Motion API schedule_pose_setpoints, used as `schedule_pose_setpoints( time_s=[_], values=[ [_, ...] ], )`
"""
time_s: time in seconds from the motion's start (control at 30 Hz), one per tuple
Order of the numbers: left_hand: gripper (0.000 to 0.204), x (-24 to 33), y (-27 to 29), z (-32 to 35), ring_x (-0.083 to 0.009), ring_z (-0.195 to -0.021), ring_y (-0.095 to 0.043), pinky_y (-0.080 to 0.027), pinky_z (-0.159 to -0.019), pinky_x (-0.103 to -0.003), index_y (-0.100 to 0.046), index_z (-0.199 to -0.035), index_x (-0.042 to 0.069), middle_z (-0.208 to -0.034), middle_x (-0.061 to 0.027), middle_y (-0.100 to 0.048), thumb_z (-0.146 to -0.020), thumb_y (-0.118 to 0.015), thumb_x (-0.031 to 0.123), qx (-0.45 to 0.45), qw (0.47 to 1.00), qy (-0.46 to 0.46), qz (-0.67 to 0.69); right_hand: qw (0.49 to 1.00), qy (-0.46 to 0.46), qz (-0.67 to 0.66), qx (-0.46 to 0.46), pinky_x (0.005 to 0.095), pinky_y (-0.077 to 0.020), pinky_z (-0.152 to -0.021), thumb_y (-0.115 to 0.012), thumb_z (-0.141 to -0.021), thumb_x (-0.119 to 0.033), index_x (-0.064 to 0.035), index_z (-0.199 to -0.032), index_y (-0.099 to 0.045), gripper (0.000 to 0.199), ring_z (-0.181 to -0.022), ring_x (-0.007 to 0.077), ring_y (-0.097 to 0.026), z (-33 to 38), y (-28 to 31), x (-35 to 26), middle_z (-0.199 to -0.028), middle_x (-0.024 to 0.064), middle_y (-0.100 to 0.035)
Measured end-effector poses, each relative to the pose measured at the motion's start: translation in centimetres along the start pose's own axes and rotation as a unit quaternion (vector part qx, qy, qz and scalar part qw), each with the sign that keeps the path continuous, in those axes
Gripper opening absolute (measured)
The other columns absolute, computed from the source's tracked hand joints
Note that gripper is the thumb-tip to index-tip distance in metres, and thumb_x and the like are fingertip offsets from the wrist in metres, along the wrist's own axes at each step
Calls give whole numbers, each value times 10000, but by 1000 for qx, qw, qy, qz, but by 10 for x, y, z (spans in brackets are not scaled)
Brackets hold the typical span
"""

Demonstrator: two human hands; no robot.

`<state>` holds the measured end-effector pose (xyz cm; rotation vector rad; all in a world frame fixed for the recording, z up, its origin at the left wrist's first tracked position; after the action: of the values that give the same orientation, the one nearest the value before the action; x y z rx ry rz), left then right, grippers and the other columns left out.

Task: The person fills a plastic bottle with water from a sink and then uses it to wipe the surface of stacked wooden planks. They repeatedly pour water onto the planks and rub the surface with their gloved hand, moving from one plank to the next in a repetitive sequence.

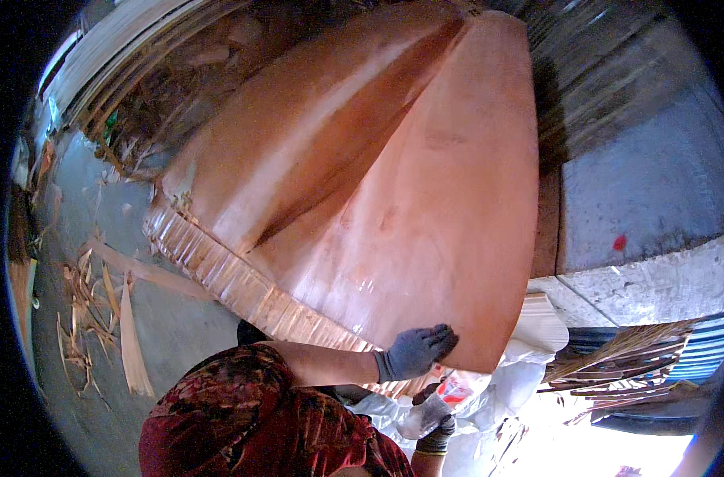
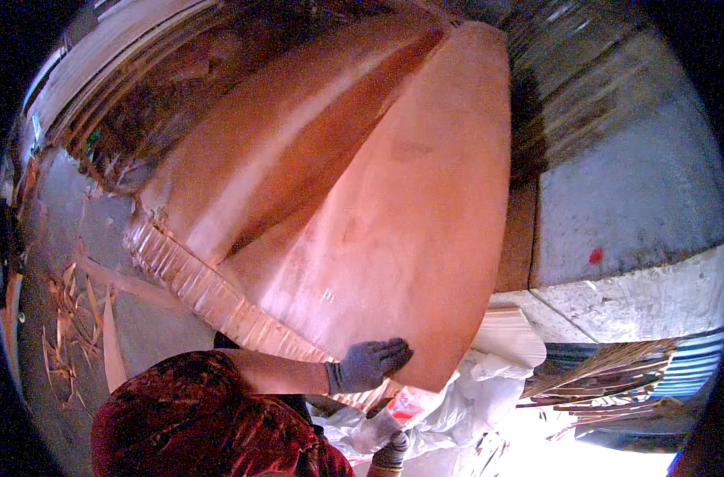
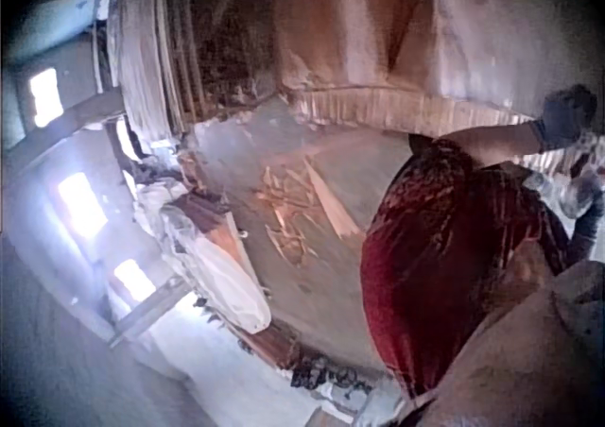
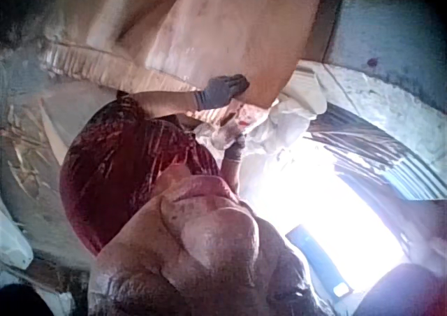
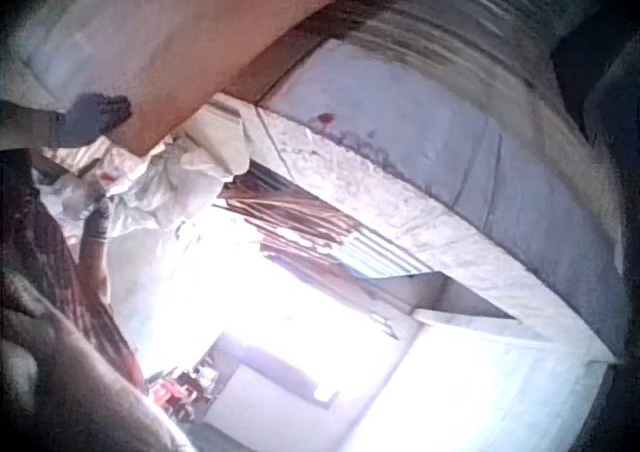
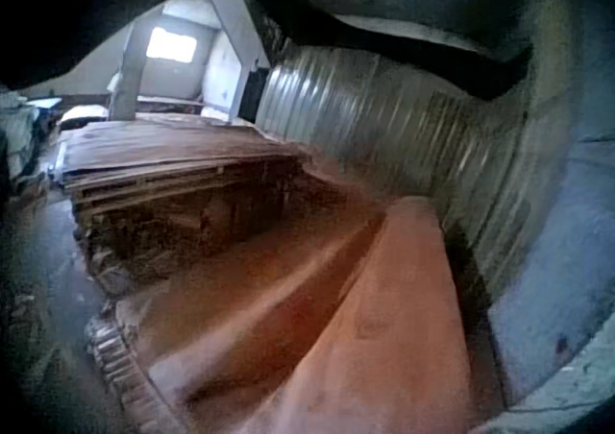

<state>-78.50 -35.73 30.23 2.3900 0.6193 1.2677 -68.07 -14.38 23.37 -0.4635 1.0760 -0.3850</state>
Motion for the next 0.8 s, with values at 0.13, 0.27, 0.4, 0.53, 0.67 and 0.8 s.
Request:
schedule_pose_setpoints(
  time_s=[0.13,0.27,0.4,0.53,0.67,0.8],
  values=[
    [332,-4,-38,27,-280,-1048,-531,-447,-869,-369,-530,-1129,69,-1154,-123,-538,-815,-442,135,-39,994,64,83,996,19,-76,-30,434,-379,-907,-699,-643,-431,-96,-1308,-296,846,-1059,284,-470,0,-61,-32,-1185,114,-466],
    [324,-48,-89,60,-300,-1063,-509,-418,-898,-369,-522,-1137,68,-1159,-124,-533,-854,-416,185,-69,987,104,102,997,69,-19,-36,411,-320,-959,-700,-631,-428,-103,-1314,-299,857,-1087,262,-440,-3,-72,-56,-1231,95,-441],
    [397,-73,-94,72,-319,-935,-560,-452,-776,-411,-512,-1119,84,-1006,-159,-581,-750,-540,230,-304,927,123,182,998,27,-12,-58,397,-306,-961,-705,-626,-417,-101,-1309,-305,853,-1084,249,-432,-21,-90,-52,-1227,81,-439],
    [378,-110,-53,90,-305,-818,-589,-456,-712,-390,-549,-1093,126,-883,-142,-619,-774,-541,328,-422,880,180,124,994,-51,-4,-98,384,-292,-964,-709,-620,-405,-99,-1305,-311,848,-1081,236,-424,-47,-112,-21,-1224,68,-438],
    [354,-202,65,126,-298,-808,-590,-464,-707,-344,-540,-1132,115,-908,-152,-609,-807,-533,256,-120,940,306,87,979,-154,27,-127,357,-267,-963,-729,-603,-392,-106,-1291,-333,844,-1067,208,-412,-70,-128,18,-1209,36,-440],
    [291,-276,267,184,-334,-939,-534,-444,-799,-365,-533,-1029,-67,-1056,-232,-530,-811,-454,108,340,795,401,-304,972,-188,29,-138,370,-263,-951,-743,-582,-351,-117,-1272,-352,827,-1052,195,-403,-85,-174,57,-1187,19,-435]
  ],
)
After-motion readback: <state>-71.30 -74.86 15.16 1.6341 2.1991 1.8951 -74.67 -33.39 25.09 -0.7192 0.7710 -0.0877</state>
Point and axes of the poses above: each hand's wrist, its own z-axis away from the middle knuckle, its own y-axis out of the back of the hand, x = y × z, the point moved 5 cm from there along -z, towards the middle knuckle
